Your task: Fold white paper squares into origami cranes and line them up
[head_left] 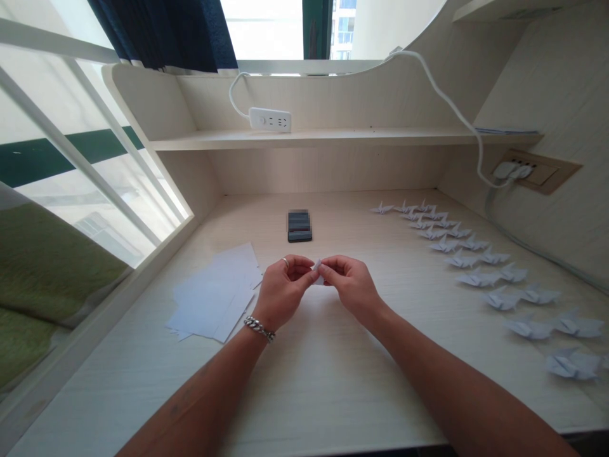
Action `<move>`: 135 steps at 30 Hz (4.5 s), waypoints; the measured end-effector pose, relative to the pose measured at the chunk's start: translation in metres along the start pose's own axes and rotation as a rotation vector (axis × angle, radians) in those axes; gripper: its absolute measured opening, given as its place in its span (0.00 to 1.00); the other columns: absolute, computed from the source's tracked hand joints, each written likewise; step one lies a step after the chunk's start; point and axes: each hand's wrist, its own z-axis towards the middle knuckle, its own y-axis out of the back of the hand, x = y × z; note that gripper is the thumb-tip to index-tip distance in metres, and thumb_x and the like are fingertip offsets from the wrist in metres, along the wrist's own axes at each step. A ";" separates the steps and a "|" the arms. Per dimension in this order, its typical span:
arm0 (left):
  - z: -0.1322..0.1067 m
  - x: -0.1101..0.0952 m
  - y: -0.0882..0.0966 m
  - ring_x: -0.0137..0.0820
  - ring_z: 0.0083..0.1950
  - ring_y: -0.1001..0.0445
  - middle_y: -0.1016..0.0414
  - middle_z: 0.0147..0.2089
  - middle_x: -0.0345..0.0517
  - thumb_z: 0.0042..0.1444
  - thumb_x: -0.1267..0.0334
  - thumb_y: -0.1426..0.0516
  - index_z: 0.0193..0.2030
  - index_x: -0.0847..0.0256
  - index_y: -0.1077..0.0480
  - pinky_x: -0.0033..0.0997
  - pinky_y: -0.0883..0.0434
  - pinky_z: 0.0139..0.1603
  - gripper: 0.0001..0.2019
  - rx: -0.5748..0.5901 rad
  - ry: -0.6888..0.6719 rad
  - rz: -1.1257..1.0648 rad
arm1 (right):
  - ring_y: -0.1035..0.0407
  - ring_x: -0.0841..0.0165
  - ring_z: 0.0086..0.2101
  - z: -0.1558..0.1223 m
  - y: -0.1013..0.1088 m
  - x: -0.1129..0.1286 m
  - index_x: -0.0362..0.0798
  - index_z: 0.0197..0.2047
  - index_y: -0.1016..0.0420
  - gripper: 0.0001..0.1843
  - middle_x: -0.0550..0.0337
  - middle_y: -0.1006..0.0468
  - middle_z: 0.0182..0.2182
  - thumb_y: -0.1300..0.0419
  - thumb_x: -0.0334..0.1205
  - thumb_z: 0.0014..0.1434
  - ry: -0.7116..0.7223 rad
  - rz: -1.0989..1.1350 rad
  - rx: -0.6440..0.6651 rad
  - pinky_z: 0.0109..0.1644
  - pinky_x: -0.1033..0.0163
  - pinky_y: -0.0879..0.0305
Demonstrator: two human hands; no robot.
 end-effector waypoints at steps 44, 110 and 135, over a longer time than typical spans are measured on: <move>0.003 -0.005 0.002 0.27 0.32 0.28 0.24 0.29 0.44 0.46 0.59 0.33 0.33 0.66 0.25 0.29 0.30 0.39 0.12 0.080 0.137 -0.257 | 0.27 0.67 0.29 -0.005 0.001 0.013 0.47 0.39 0.29 0.13 0.60 0.23 0.26 0.33 0.39 0.50 0.065 -0.035 0.076 0.35 0.60 0.31; 0.002 -0.011 0.004 0.28 0.29 0.29 0.26 0.28 0.46 0.48 0.52 0.36 0.30 0.66 0.26 0.32 0.28 0.35 0.16 0.196 0.239 -0.018 | 0.29 0.68 0.32 -0.003 0.019 0.022 0.48 0.34 0.26 0.05 0.59 0.23 0.31 0.42 0.30 0.56 0.444 -0.694 0.140 0.37 0.63 0.33; 0.002 -0.010 0.005 0.27 0.30 0.31 0.25 0.29 0.45 0.46 0.54 0.35 0.31 0.65 0.23 0.28 0.32 0.34 0.14 0.221 0.259 -0.049 | 0.31 0.67 0.33 -0.006 0.015 0.023 0.48 0.33 0.28 0.05 0.56 0.24 0.33 0.44 0.33 0.59 0.503 -0.903 0.146 0.38 0.63 0.37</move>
